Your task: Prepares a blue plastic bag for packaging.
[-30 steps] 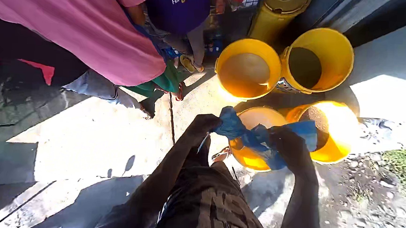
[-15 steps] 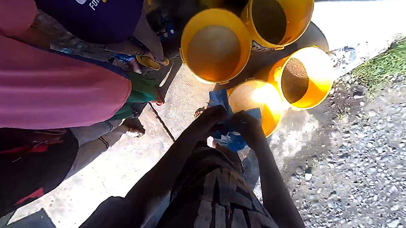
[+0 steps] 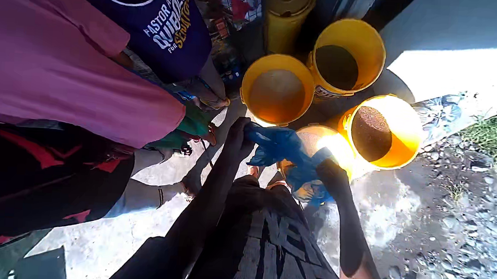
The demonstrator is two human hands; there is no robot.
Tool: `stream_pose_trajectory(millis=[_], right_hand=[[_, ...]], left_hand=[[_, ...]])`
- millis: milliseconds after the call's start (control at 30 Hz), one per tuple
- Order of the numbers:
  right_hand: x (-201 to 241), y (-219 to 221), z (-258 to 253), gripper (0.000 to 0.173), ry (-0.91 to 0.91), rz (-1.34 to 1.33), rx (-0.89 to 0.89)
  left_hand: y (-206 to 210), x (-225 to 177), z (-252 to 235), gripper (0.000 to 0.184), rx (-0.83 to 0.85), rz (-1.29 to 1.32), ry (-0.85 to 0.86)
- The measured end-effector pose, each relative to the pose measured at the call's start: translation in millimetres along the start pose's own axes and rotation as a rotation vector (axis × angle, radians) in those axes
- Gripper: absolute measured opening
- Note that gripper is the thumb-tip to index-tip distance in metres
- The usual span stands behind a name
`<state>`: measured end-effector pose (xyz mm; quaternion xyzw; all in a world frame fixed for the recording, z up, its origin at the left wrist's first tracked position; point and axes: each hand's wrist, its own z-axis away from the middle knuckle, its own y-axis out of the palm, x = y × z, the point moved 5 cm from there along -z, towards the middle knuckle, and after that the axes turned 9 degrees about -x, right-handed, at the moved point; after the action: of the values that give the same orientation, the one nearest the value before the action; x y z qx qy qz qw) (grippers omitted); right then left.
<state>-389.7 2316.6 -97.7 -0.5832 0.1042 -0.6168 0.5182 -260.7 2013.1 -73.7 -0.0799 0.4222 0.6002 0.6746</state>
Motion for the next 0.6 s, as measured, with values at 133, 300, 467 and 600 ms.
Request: stream_pose_trajectory(millis=[133,300,467,600], right_hand=[[21,-53,-32,0.040,-0.105,-0.193,-0.178],[159,-44,-40,0.066,-0.530,-0.016,0.086],[98,-66,-77,0.027,-0.498,0.179,-0.006],[51,-84,-86,0.028,-0.398,0.096,-0.065]], left_hand=[[39,-33,32,0.010,0.254,-0.527,0.355],[115,-36,81,0.019,0.666,-0.952,0.496],[60,-51,87,0.033,0.208,-1.908,0.842],[61,-60,97,0.027,0.111,-1.707,0.701]])
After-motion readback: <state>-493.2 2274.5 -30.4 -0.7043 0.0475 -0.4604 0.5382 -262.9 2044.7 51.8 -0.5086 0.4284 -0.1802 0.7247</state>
